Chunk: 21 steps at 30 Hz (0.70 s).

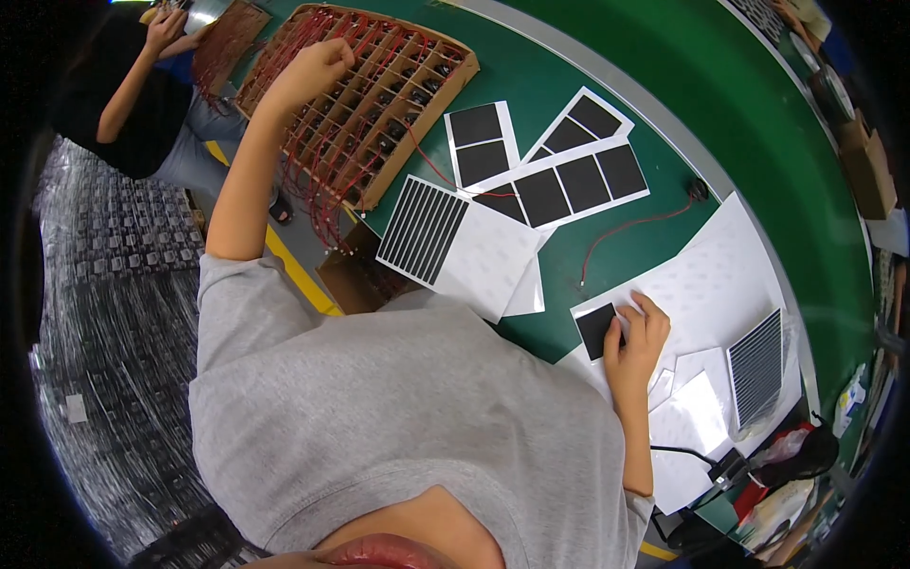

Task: Assembling small electronic components including wired modules and small solar panels on a factory line.

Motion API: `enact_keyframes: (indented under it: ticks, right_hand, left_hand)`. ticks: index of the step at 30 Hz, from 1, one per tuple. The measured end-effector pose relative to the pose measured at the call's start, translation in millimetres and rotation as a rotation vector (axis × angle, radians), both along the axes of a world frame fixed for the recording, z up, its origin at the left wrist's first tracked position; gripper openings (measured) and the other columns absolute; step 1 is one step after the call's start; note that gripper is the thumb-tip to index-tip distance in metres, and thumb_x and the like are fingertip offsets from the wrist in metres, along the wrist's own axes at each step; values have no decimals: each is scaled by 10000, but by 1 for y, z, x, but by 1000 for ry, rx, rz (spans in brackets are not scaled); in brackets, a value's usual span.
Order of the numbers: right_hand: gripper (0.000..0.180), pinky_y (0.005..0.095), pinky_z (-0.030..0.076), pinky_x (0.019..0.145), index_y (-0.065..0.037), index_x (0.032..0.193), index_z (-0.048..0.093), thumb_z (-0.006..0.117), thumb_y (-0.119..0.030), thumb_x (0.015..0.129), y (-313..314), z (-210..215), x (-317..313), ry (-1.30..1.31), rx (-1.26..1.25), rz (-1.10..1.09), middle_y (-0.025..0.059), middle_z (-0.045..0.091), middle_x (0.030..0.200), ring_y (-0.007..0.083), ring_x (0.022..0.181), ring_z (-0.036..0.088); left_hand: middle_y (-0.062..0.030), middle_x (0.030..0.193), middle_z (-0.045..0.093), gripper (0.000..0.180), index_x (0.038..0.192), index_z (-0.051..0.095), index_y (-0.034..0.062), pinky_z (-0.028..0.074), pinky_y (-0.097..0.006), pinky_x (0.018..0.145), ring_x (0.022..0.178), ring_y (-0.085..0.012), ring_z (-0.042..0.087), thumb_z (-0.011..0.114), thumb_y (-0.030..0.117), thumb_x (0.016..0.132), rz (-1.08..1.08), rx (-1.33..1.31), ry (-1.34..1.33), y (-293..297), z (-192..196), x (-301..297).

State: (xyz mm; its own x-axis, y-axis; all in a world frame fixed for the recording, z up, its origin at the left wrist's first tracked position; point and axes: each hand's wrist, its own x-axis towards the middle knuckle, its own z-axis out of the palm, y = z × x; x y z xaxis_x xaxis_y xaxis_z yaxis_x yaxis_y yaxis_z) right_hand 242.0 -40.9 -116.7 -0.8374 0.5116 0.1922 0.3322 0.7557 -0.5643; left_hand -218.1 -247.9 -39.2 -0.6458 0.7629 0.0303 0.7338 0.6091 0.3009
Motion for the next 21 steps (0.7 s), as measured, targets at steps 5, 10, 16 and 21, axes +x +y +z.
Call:
enact_keyframes:
  ticks: [5,10,16,21]
  right_hand:
    - [165,352,339,837,-6,862,525,532,27,700,0,0,-1,11,-4,2,151,481,1066,303,978,425]
    - [160,360,331,849,-3,868,520,527,20,710,-1,4,-5,-8,-2,15,155,478,1066,307,987,420]
    - [160,373,330,849,5,873,514,524,13,713,0,-4,5,-10,34,17,163,475,1060,315,985,420]
    - [158,355,338,851,4,872,508,516,27,715,-1,-2,3,5,25,27,159,470,1066,306,991,419]
  left_hand:
    - [-161,752,593,175,749,570,20,448,-369,660,736,-309,575,606,185,700,108,-64,-9,0,-29,-4]
    - [-171,775,597,186,746,577,28,458,-379,683,769,-314,581,613,199,682,178,-62,-21,-4,-32,0]
    - [-144,767,596,110,724,570,70,458,-403,670,762,-315,575,551,170,684,143,-62,33,-2,-42,5]
    - [-158,687,541,152,707,498,26,434,-370,636,702,-305,553,552,167,696,78,198,58,-4,-31,6]
